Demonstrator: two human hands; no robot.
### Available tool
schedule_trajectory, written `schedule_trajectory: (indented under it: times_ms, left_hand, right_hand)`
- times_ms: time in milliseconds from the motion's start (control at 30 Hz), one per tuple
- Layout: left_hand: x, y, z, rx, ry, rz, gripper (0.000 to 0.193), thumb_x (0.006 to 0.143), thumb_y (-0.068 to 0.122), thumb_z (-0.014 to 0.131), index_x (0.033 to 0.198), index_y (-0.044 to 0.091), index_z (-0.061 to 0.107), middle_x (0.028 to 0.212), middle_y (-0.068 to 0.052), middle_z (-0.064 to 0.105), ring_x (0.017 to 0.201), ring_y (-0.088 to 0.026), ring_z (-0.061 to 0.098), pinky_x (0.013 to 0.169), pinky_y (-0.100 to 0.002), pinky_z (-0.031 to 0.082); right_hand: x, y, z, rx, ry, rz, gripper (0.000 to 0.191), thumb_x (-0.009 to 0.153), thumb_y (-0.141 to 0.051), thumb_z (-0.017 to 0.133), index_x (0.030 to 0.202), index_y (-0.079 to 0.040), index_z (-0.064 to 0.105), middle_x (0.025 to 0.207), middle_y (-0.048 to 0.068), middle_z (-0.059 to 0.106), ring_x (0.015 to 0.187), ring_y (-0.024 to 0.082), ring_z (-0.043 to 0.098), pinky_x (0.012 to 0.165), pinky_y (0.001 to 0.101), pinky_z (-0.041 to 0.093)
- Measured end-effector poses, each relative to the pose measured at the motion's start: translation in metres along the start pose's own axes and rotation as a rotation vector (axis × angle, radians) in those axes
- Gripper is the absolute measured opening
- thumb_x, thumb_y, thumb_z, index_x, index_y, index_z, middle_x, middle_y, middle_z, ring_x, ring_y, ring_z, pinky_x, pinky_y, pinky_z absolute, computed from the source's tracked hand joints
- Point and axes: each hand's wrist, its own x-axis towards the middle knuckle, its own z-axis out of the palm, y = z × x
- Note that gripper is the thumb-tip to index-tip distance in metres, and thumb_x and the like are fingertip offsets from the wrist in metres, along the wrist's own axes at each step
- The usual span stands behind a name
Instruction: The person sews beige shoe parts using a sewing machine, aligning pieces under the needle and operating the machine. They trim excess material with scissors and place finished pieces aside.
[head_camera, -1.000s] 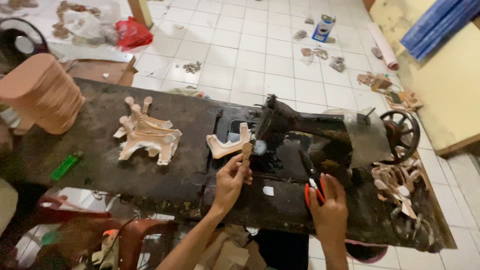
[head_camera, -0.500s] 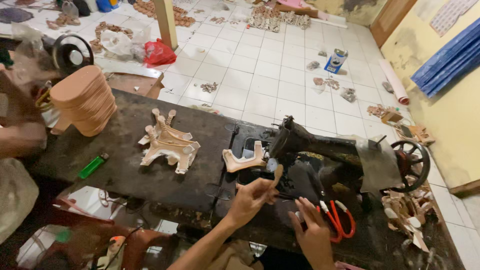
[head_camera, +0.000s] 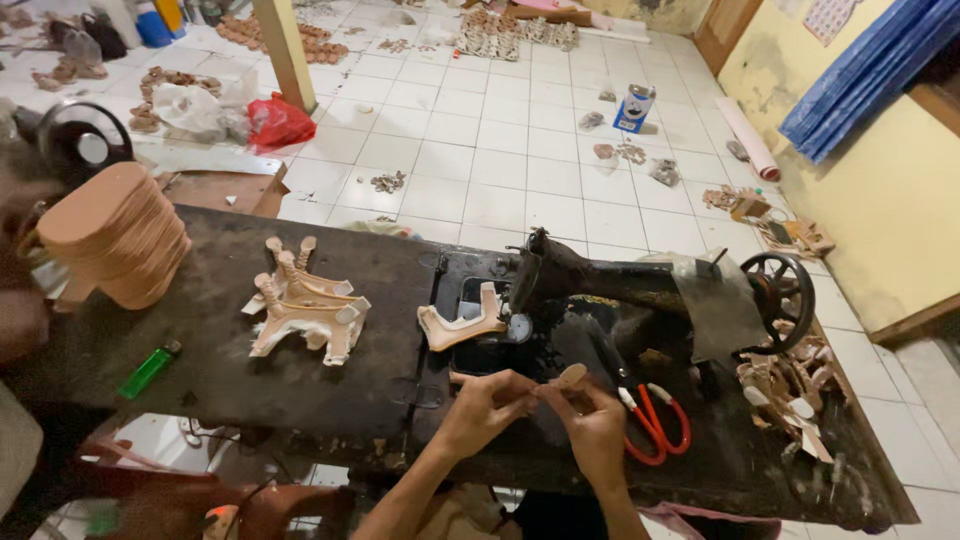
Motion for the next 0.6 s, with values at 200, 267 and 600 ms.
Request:
schedule_trajectory:
  times_ms: [200, 267, 600]
  left_hand:
    - [-0.002, -0.008, -0.005, -0.085, 0.298, -0.035, 0.015, 0.099, 0.010, 0.067, 0.105, -0.003, 0.072, 0.086, -0.005, 0.075, 0.079, -0.011, 0.071, 0.073, -0.028, 0.060]
    - [-0.004, -0.015, -0.013, -0.158, 0.306, 0.008, 0.015, 0.101, 0.010, 0.067, 0.107, -0.004, 0.069, 0.087, -0.005, 0.073, 0.080, -0.010, 0.069, 0.075, -0.027, 0.057]
    - [-0.001, -0.008, -0.008, -0.151, 0.283, -0.099, 0.020, 0.099, 0.009, 0.064, 0.109, -0.007, 0.072, 0.090, -0.009, 0.077, 0.079, -0.013, 0.073, 0.075, -0.027, 0.061]
  right_hand:
    - [0.008, -0.024, -0.031, -0.217, -0.024, -0.049, 0.033, 0.080, -0.013, 0.085, 0.109, -0.003, 0.075, 0.084, 0.006, 0.077, 0.075, 0.010, 0.071, 0.068, 0.0265, 0.057]
    - [0.001, -0.030, -0.065, -0.242, -0.074, -0.082, 0.031, 0.086, -0.013, 0.080, 0.115, -0.004, 0.073, 0.091, 0.005, 0.077, 0.080, 0.010, 0.073, 0.071, 0.0264, 0.058]
    - [-0.028, -0.013, -0.057, -0.783, -0.142, -0.504, 0.026, 0.087, -0.013, 0.079, 0.112, -0.005, 0.075, 0.117, 0.009, 0.074, 0.105, 0.029, 0.070, 0.093, 0.0382, 0.055]
